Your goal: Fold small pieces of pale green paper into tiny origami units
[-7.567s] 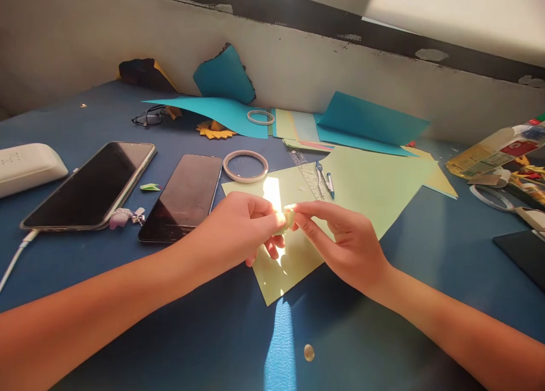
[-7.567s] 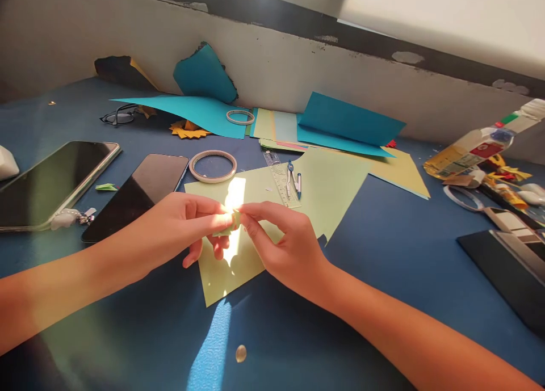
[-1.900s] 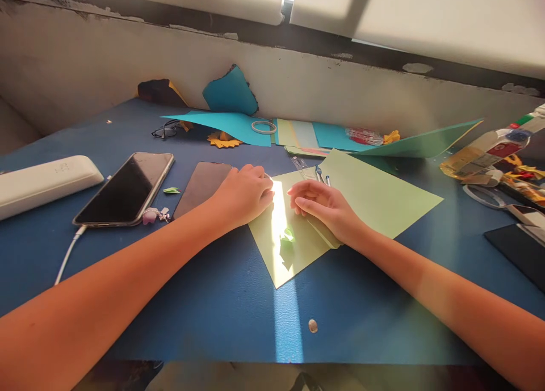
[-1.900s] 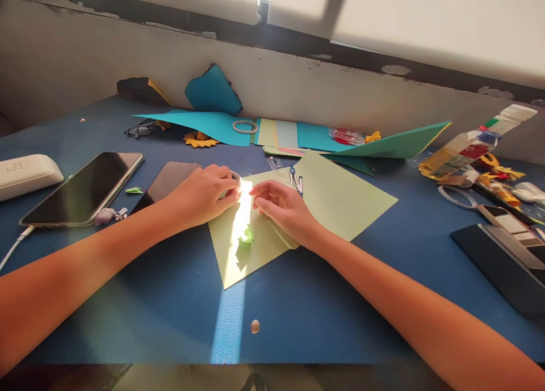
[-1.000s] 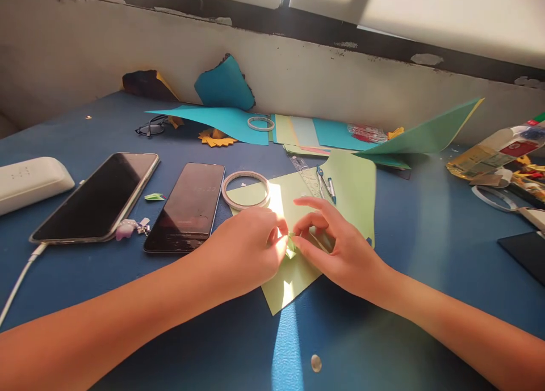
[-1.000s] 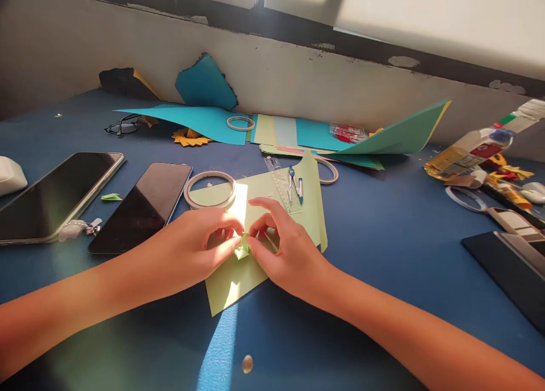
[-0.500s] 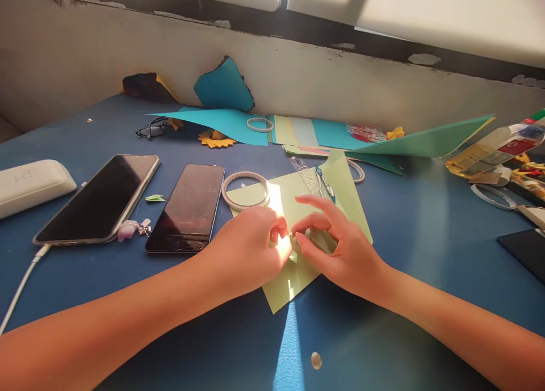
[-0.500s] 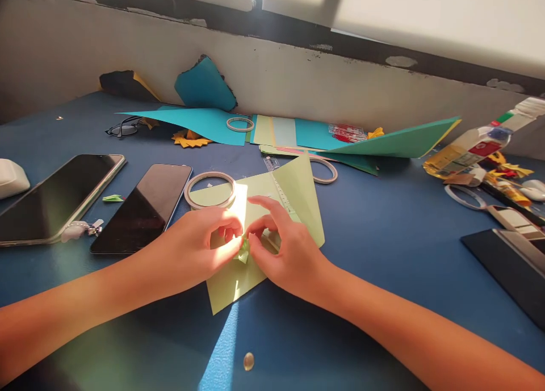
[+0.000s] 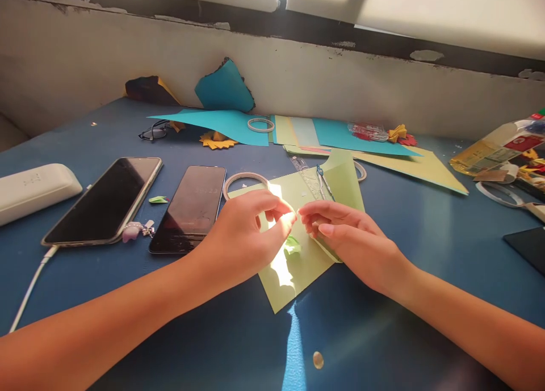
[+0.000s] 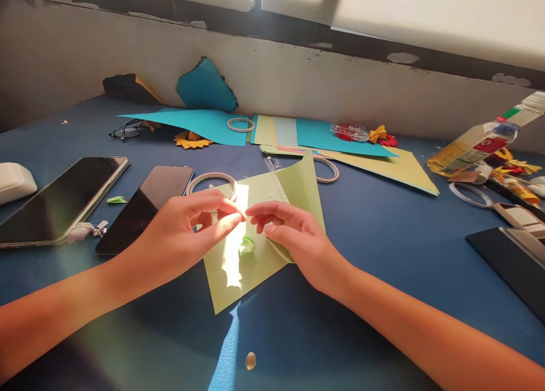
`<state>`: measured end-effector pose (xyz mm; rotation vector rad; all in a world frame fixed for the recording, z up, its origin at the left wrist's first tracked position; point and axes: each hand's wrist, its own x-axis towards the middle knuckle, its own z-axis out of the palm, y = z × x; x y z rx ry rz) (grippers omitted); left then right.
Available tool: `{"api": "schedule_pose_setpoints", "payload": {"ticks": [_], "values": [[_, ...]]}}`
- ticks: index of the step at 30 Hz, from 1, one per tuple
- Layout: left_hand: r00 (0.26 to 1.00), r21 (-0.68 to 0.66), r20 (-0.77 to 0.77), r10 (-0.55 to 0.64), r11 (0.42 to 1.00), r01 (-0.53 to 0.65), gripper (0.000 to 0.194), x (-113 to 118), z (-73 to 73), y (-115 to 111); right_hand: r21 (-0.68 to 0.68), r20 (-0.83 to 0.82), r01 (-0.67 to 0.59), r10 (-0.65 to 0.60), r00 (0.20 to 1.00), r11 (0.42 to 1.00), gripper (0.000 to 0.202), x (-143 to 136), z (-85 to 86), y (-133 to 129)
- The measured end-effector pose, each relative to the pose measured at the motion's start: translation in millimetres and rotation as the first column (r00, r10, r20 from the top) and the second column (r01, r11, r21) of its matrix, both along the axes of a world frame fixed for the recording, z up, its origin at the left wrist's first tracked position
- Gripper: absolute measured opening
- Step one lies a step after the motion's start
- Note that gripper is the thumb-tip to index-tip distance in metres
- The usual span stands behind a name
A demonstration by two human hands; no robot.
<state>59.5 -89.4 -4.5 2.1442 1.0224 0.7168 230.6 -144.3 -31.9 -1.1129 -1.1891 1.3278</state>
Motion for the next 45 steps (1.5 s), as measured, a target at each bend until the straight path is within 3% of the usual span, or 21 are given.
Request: {"api": "schedule_pose_setpoints", "payload": {"ticks": [9,12,15,18,21,35,45], "values": [[0.993,0.206,0.083,-0.081,0.977,0.062,0.011,-1.4,-3.8,-1.0,0.027,-0.014,-0.071,0.072,0.997,0.997,0.023,1.6,2.5,-3.2],[0.994,0.13,0.077,-0.076,0.989,0.066,0.011,-2.1,-1.0,-1.3,0.091,0.048,-0.086,0.082,0.995,0.992,0.024,3.1,2.6,-3.7],[0.995,-0.086,0.073,-0.071,0.993,0.077,0.017,-3.3,3.5,-1.5,0.183,0.114,-0.111,0.091,0.989,0.977,0.024,3.7,2.9,-3.9],[0.994,-0.305,0.088,-0.07,0.948,0.094,0.025,-3.3,6.9,-1.1,0.22,0.137,-0.126,0.098,0.986,0.967,0.025,3.3,3.1,-4.3],[0.992,-0.398,0.101,-0.074,0.911,0.108,0.026,-2.8,8.5,-1.0,0.209,0.138,-0.121,0.094,0.986,0.97,0.025,2.9,3.4,-5.3],[0.976,-0.531,0.211,-0.054,0.832,0.161,0.026,-2.1,10.1,-0.9,0.214,0.175,-0.104,0.067,0.982,0.971,0.029,3.2,3.5,-6.1],[0.985,-0.52,0.172,-0.019,0.848,0.107,0.024,-2.3,12.6,-1.7,0.283,0.279,-0.103,0.021,0.96,0.954,0.031,0.1,8.2,-7.1]]}}
